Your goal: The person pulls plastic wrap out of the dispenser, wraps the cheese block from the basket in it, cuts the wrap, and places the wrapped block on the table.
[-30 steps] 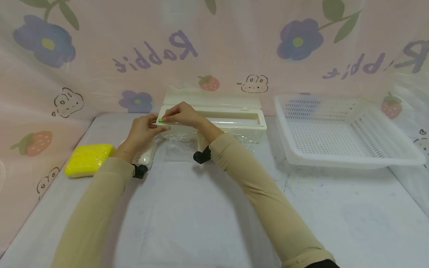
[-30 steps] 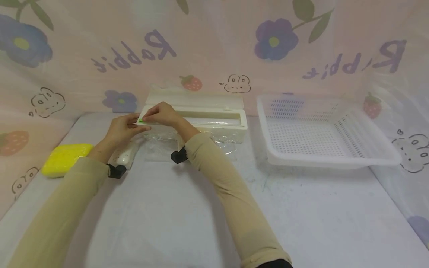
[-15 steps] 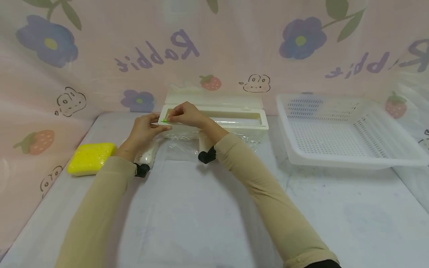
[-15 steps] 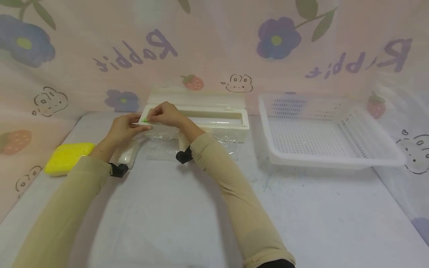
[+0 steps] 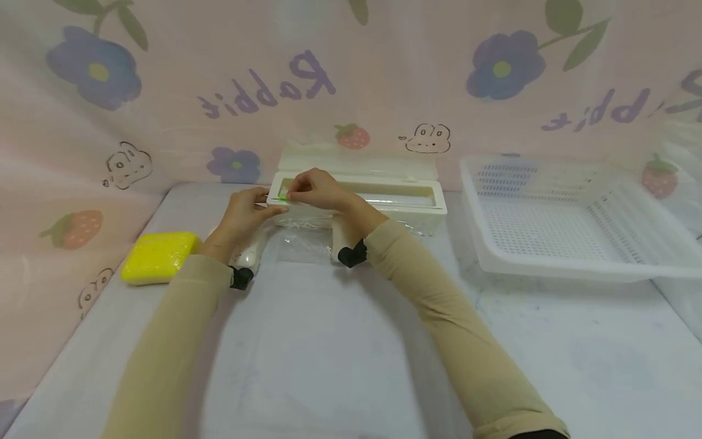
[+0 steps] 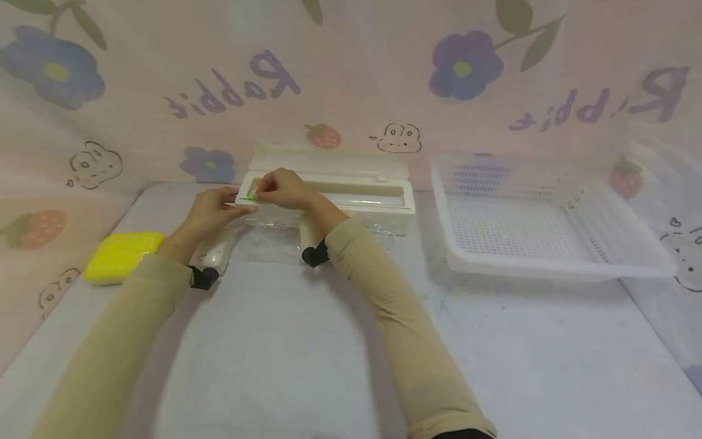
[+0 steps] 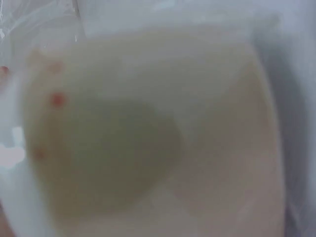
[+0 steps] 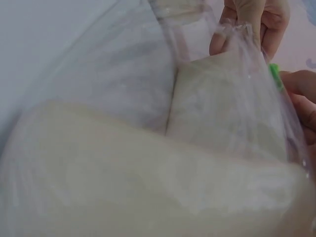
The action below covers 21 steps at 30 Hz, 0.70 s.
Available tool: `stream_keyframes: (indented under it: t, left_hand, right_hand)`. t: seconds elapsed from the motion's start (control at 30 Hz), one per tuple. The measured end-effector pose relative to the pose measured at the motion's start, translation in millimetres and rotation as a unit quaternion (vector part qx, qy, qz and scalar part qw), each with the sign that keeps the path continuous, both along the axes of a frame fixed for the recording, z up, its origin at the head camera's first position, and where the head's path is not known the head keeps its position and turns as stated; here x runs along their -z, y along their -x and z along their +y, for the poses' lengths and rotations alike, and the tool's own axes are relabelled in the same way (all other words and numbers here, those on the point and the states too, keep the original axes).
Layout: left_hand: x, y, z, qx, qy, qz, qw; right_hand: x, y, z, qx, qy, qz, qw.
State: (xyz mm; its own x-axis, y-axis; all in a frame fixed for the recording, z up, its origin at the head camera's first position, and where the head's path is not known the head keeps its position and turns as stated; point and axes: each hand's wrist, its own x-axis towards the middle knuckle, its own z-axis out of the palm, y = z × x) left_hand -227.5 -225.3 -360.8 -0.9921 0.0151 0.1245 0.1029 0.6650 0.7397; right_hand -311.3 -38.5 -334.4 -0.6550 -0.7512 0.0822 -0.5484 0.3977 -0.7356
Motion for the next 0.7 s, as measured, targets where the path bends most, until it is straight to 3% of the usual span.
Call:
stream_keyframes:
  t: [0.33, 0.7]
  left_hand:
    - [0.9, 1.3, -0.2, -0.007, 0.0, -0.01, 0.9999]
    - [-2.6, -0.8, 4.2, -0.009, -0.002, -0.011, 0.9999]
  right_hand:
    - [4.2, 1.1, 25, -0.009, 0.03, -0.031, 0.999]
    - [3.7, 1.2, 34, -0.015, 0.032, -0.003, 0.9994]
